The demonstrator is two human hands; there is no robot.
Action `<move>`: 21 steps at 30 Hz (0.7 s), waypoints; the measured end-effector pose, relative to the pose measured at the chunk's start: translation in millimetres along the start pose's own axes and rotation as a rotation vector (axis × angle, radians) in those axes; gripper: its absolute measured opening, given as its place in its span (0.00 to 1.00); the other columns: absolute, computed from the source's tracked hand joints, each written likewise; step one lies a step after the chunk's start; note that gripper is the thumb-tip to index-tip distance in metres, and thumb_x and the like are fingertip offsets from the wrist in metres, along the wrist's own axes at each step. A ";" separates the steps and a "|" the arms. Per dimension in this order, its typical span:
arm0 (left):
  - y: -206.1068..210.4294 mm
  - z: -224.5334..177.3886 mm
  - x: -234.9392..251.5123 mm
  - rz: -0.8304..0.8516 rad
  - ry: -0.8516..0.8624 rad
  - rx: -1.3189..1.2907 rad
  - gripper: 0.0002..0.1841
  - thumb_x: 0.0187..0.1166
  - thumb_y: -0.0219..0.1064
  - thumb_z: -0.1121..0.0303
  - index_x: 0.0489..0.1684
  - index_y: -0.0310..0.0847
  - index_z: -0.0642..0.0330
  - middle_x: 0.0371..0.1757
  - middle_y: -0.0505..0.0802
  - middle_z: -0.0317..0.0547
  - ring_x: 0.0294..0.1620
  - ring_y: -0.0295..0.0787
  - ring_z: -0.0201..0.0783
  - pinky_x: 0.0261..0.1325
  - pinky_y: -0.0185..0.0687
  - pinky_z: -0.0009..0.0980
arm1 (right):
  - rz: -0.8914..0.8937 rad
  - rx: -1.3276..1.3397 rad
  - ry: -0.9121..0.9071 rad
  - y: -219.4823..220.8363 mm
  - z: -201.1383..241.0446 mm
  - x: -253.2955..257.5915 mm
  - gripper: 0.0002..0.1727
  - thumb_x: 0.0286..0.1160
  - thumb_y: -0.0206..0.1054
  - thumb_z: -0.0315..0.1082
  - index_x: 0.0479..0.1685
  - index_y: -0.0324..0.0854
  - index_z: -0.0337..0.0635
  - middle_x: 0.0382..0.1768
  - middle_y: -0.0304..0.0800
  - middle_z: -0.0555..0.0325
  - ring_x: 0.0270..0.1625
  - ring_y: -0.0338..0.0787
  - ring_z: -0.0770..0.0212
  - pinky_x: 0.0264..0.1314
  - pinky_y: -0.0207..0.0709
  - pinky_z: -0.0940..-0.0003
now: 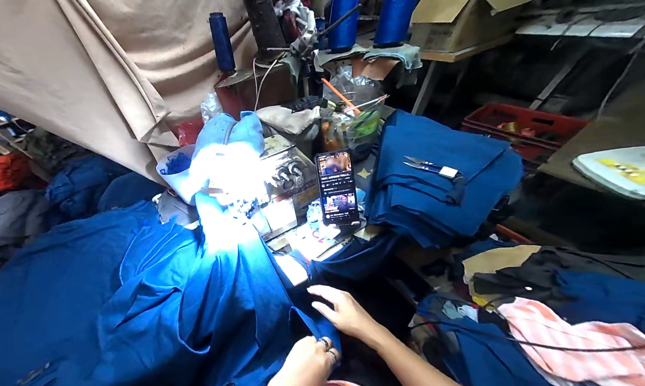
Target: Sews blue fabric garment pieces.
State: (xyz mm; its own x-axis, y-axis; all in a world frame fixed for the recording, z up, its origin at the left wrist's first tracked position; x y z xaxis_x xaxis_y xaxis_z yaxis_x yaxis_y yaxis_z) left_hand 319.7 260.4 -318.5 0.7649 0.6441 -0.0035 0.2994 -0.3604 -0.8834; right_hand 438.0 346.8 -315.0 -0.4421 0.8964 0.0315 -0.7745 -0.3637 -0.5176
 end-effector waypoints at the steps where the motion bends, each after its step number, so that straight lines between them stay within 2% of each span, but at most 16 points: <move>1: 3.4 -2.0 0.6 0.003 0.038 -0.001 0.11 0.84 0.63 0.70 0.46 0.92 0.65 0.50 0.95 0.57 0.50 0.95 0.55 0.54 0.90 0.50 | -0.012 -0.014 0.032 6.0 1.0 10.4 0.25 0.87 0.59 0.39 0.75 0.80 0.34 0.74 0.83 0.42 0.79 0.81 0.55 0.86 0.67 0.62; 3: 4.1 -2.2 1.8 0.013 0.060 -0.021 0.14 0.87 0.61 0.66 0.44 0.92 0.65 0.49 0.95 0.56 0.50 0.95 0.54 0.55 0.89 0.50 | 0.010 -0.045 0.083 18.1 -0.9 29.2 0.26 0.87 0.59 0.41 0.73 0.80 0.29 0.70 0.85 0.36 0.77 0.82 0.48 0.84 0.68 0.58; 6: -2.0 -1.7 3.6 -0.031 0.049 -0.079 0.14 0.87 0.61 0.66 0.45 0.92 0.65 0.50 0.95 0.56 0.53 0.95 0.53 0.59 0.89 0.49 | 0.088 -0.032 0.055 29.5 -11.4 45.8 0.23 0.83 0.62 0.43 0.58 0.85 0.27 0.58 0.90 0.34 0.67 0.87 0.45 0.76 0.73 0.53; 8: -5.0 -1.9 5.5 -0.078 0.059 -0.120 0.13 0.86 0.63 0.66 0.44 0.92 0.64 0.49 0.95 0.55 0.52 0.95 0.51 0.59 0.89 0.47 | 0.120 0.021 -0.021 28.8 -12.4 46.3 0.20 0.78 0.66 0.42 0.47 0.87 0.30 0.47 0.91 0.40 0.54 0.88 0.51 0.63 0.77 0.56; 11: -7.3 -3.0 9.5 -0.097 0.066 -0.164 0.12 0.86 0.63 0.67 0.45 0.92 0.64 0.49 0.96 0.54 0.54 0.94 0.50 0.61 0.88 0.47 | 0.227 0.168 -0.049 22.2 -3.7 38.0 0.17 0.74 0.69 0.44 0.39 0.84 0.34 0.37 0.84 0.52 0.42 0.81 0.64 0.48 0.73 0.66; 14: -6.8 -2.7 16.1 -0.075 0.047 -0.190 0.14 0.87 0.61 0.66 0.47 0.92 0.64 0.49 0.96 0.55 0.55 0.94 0.51 0.63 0.87 0.49 | 0.285 0.233 -0.073 18.9 9.3 29.4 0.18 0.78 0.66 0.44 0.38 0.84 0.34 0.32 0.83 0.55 0.37 0.80 0.67 0.44 0.73 0.67; 17: -7.8 -5.5 21.4 -0.077 0.034 -0.200 0.16 0.88 0.59 0.65 0.45 0.91 0.66 0.45 0.96 0.57 0.51 0.96 0.53 0.60 0.88 0.52 | 0.230 0.182 -0.098 20.1 20.2 23.9 0.27 0.83 0.63 0.52 0.32 0.84 0.33 0.30 0.83 0.53 0.35 0.80 0.65 0.42 0.72 0.66; 18: -8.9 -6.8 21.7 -0.074 0.034 -0.195 0.17 0.89 0.58 0.64 0.46 0.91 0.67 0.45 0.96 0.58 0.52 0.96 0.54 0.62 0.87 0.52 | 0.213 0.145 -0.094 18.9 25.4 21.9 0.29 0.81 0.66 0.54 0.34 0.86 0.30 0.34 0.87 0.48 0.40 0.83 0.62 0.47 0.75 0.64; 19: -9.6 -7.4 21.4 -0.077 0.041 -0.210 0.17 0.89 0.57 0.64 0.45 0.91 0.67 0.44 0.96 0.58 0.50 0.96 0.54 0.61 0.87 0.53 | 0.190 0.126 -0.092 19.1 28.5 20.2 0.29 0.78 0.69 0.54 0.34 0.86 0.30 0.36 0.89 0.47 0.41 0.84 0.62 0.49 0.75 0.65; 21: -11.8 -6.4 17.4 -0.133 0.081 -0.313 0.13 0.85 0.63 0.67 0.44 0.92 0.66 0.42 0.97 0.56 0.47 0.97 0.50 0.58 0.89 0.50 | 0.124 0.158 -0.082 24.2 24.0 20.6 0.25 0.73 0.73 0.53 0.28 0.83 0.35 0.28 0.82 0.56 0.34 0.78 0.68 0.39 0.70 0.70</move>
State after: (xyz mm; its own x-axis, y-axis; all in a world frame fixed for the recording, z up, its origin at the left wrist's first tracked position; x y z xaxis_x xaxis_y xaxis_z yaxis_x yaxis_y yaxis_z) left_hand 333.1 271.6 -305.1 0.7467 0.6480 0.1500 0.5501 -0.4748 -0.6870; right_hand 399.3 350.3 -306.3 -0.5683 0.8214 0.0487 -0.7706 -0.5105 -0.3816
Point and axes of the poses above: each hand's wrist, its own x-axis towards the middle knuckle, its own y-axis out of the palm, z = x × y, the point moved 5 cm from there along x, towards the middle knuckle
